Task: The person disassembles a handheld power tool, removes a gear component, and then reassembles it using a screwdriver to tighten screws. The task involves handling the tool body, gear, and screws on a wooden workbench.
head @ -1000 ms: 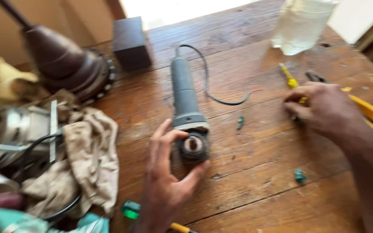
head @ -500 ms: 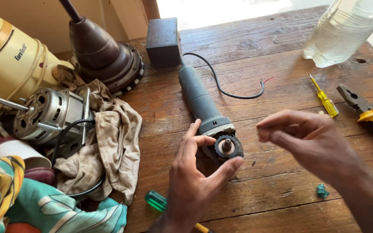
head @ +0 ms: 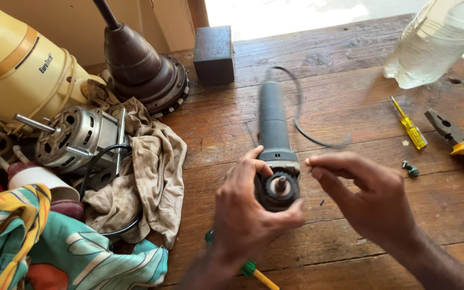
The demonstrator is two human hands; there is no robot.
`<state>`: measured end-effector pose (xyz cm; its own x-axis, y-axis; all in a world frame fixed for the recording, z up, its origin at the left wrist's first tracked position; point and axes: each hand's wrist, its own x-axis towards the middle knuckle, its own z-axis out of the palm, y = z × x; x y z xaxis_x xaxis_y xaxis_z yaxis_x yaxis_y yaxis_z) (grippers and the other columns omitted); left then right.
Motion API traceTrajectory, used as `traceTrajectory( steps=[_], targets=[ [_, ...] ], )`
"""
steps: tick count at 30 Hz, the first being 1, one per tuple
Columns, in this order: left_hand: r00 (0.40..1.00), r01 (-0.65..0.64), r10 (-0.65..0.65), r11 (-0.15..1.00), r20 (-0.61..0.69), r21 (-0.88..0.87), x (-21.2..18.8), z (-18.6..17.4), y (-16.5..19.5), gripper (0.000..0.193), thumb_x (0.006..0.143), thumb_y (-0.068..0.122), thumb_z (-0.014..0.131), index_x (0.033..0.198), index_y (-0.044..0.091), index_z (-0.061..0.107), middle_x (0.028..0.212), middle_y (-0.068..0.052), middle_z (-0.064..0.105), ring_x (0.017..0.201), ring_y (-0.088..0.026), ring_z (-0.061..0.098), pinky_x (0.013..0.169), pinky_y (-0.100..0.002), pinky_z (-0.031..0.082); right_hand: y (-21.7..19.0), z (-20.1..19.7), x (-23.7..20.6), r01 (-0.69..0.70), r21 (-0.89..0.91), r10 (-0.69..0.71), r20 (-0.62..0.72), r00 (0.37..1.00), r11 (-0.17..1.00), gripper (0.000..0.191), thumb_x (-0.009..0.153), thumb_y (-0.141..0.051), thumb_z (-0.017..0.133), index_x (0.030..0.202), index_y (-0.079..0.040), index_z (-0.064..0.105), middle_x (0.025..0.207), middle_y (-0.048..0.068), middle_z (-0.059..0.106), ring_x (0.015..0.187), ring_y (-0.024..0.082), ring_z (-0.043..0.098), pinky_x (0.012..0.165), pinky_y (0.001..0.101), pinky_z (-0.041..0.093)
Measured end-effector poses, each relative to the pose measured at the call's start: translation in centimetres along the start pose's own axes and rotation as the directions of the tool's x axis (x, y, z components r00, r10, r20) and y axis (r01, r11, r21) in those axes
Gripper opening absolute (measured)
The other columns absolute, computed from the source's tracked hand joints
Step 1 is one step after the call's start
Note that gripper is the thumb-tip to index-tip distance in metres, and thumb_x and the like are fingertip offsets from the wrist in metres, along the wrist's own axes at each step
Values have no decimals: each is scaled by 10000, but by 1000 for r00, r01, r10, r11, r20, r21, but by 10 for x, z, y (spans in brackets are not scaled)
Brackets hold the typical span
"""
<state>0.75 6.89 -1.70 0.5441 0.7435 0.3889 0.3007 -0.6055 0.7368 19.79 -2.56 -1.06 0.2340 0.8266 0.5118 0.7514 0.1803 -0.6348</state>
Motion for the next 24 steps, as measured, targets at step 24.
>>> traceTrajectory(
  steps=[24],
  targets=[
    [951, 53, 30, 965, 307, -257, 2, -27, -14, 693, 760, 321, 780, 1301, 24, 462, 1404, -304, 580, 1252, -414, 682, 1095, -485, 511, -9, 5, 1, 448, -115, -435, 125, 892, 887, 481, 808, -26, 806, 1270, -80, 683, 1079, 66, 746, 1096, 236, 702, 853, 393, 594]
  ],
)
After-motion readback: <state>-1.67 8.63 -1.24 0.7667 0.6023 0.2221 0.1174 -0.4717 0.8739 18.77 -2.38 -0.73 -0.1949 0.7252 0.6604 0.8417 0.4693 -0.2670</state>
